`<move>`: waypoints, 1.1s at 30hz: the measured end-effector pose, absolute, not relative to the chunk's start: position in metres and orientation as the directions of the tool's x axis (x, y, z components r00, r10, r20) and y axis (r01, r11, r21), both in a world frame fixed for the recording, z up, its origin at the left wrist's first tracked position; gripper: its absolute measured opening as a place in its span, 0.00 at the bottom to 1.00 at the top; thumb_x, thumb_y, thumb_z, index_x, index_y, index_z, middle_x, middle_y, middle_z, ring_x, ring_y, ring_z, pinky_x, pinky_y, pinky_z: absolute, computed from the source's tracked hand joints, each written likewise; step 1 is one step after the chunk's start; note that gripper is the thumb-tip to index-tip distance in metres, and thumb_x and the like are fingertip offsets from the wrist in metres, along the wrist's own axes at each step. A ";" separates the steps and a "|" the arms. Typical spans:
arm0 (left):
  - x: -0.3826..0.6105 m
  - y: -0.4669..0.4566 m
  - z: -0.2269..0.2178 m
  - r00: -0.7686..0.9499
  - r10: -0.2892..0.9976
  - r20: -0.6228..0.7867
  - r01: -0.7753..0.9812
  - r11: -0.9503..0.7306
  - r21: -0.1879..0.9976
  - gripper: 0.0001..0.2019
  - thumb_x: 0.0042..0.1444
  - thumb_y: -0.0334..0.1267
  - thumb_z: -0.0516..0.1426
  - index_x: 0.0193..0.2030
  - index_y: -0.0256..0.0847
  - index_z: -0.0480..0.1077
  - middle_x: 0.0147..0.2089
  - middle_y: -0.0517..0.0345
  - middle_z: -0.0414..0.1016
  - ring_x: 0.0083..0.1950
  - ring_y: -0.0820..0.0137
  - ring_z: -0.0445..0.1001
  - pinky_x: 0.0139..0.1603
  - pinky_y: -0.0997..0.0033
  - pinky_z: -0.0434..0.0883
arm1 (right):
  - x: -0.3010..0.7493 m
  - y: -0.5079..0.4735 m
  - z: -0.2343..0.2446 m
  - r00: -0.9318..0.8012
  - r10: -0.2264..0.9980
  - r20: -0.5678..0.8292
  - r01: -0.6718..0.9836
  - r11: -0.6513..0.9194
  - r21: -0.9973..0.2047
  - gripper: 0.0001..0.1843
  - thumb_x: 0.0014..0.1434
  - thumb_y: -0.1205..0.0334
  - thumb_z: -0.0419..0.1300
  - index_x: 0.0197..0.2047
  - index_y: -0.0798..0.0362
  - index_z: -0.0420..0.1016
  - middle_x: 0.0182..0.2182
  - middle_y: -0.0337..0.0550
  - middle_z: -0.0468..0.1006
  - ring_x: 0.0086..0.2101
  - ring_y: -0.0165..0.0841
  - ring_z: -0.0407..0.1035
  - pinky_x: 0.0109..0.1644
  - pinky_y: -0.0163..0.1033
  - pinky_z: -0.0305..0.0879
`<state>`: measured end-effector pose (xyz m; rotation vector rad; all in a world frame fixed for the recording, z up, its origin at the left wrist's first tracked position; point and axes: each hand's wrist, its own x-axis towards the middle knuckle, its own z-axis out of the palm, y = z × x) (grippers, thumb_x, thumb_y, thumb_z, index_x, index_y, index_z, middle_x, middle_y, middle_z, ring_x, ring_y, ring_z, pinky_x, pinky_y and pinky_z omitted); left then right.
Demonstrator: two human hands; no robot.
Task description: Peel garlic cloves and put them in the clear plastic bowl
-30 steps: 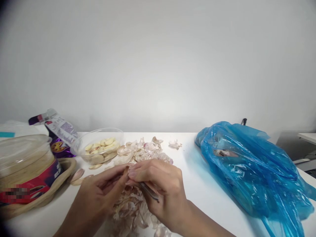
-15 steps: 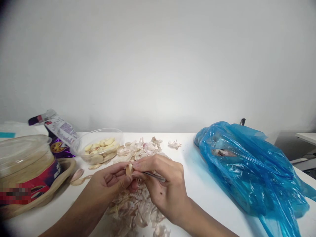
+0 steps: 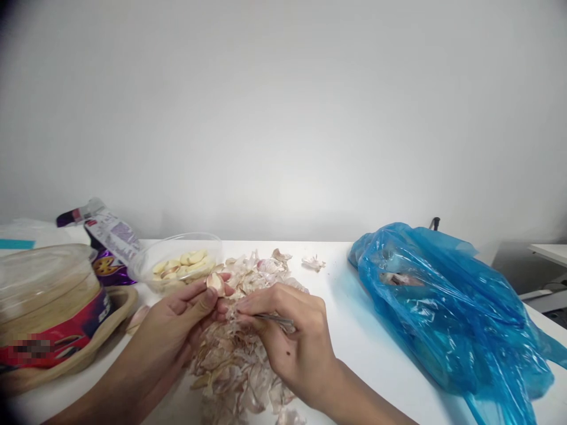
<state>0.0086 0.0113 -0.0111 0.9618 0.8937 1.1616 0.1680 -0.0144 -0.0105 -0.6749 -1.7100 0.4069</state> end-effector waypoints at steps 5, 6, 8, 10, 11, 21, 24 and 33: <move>0.009 0.007 -0.011 0.283 0.959 -0.027 -0.173 0.078 0.982 0.08 0.50 0.40 0.57 0.28 0.37 0.73 0.22 0.63 0.69 0.28 0.76 0.64 0.31 0.79 0.63 | 0.167 -0.010 -0.013 -0.062 0.629 0.775 0.251 0.761 -0.598 0.08 0.53 0.74 0.59 0.36 0.54 0.74 0.30 0.42 0.77 0.34 0.33 0.72 0.38 0.40 0.69; 0.010 0.007 -0.011 0.296 0.954 -0.036 -0.154 0.085 0.984 0.09 0.50 0.40 0.57 0.28 0.37 0.73 0.22 0.62 0.69 0.27 0.76 0.64 0.30 0.79 0.62 | 0.166 -0.010 -0.013 -0.057 0.632 0.773 0.251 0.758 -0.602 0.08 0.53 0.74 0.59 0.36 0.54 0.74 0.30 0.43 0.77 0.34 0.33 0.72 0.38 0.40 0.69; 0.012 0.007 -0.010 0.314 0.947 -0.063 -0.137 0.111 0.984 0.09 0.48 0.40 0.59 0.31 0.36 0.74 0.21 0.62 0.69 0.26 0.75 0.64 0.28 0.79 0.62 | 0.166 -0.010 -0.013 -0.045 0.635 0.771 0.249 0.754 -0.607 0.08 0.53 0.74 0.59 0.36 0.54 0.74 0.31 0.43 0.77 0.35 0.34 0.72 0.39 0.41 0.69; 0.013 0.008 -0.010 0.326 0.942 -0.084 -0.140 0.136 0.981 0.11 0.45 0.40 0.61 0.33 0.35 0.75 0.20 0.61 0.70 0.25 0.75 0.65 0.27 0.78 0.62 | 0.165 -0.011 -0.013 -0.035 0.637 0.770 0.250 0.752 -0.610 0.09 0.53 0.74 0.59 0.37 0.54 0.74 0.32 0.43 0.78 0.35 0.33 0.72 0.39 0.41 0.69; 0.014 0.008 -0.010 0.333 0.939 -0.088 -0.143 0.142 0.979 0.11 0.44 0.39 0.62 0.34 0.35 0.75 0.19 0.61 0.71 0.25 0.75 0.65 0.27 0.78 0.62 | 0.165 -0.011 -0.013 -0.032 0.637 0.770 0.253 0.751 -0.611 0.09 0.53 0.74 0.59 0.37 0.54 0.74 0.32 0.43 0.78 0.35 0.33 0.72 0.39 0.41 0.69; 0.015 0.006 -0.014 0.328 0.943 -0.063 -0.220 0.141 0.965 0.14 0.37 0.35 0.65 0.34 0.38 0.77 0.18 0.62 0.73 0.22 0.76 0.67 0.24 0.80 0.63 | 0.164 -0.014 -0.013 -0.027 0.661 0.750 0.239 0.732 -0.638 0.09 0.53 0.73 0.59 0.38 0.53 0.74 0.33 0.41 0.78 0.35 0.33 0.71 0.39 0.41 0.69; 0.015 0.007 -0.016 0.304 0.951 -0.057 -0.258 0.140 0.956 0.14 0.34 0.33 0.66 0.33 0.38 0.78 0.19 0.61 0.74 0.21 0.77 0.67 0.23 0.80 0.65 | 0.164 -0.014 -0.013 -0.025 0.663 0.749 0.234 0.732 -0.640 0.09 0.53 0.73 0.60 0.37 0.53 0.75 0.32 0.41 0.78 0.35 0.33 0.71 0.38 0.41 0.69; 0.015 0.004 -0.013 0.280 0.953 -0.113 -0.205 0.174 0.963 0.12 0.33 0.32 0.66 0.31 0.38 0.78 0.23 0.58 0.78 0.25 0.74 0.70 0.27 0.78 0.67 | 0.163 -0.014 -0.014 -0.018 0.658 0.752 0.214 0.738 -0.640 0.09 0.53 0.72 0.59 0.38 0.52 0.74 0.32 0.41 0.77 0.34 0.33 0.71 0.38 0.42 0.70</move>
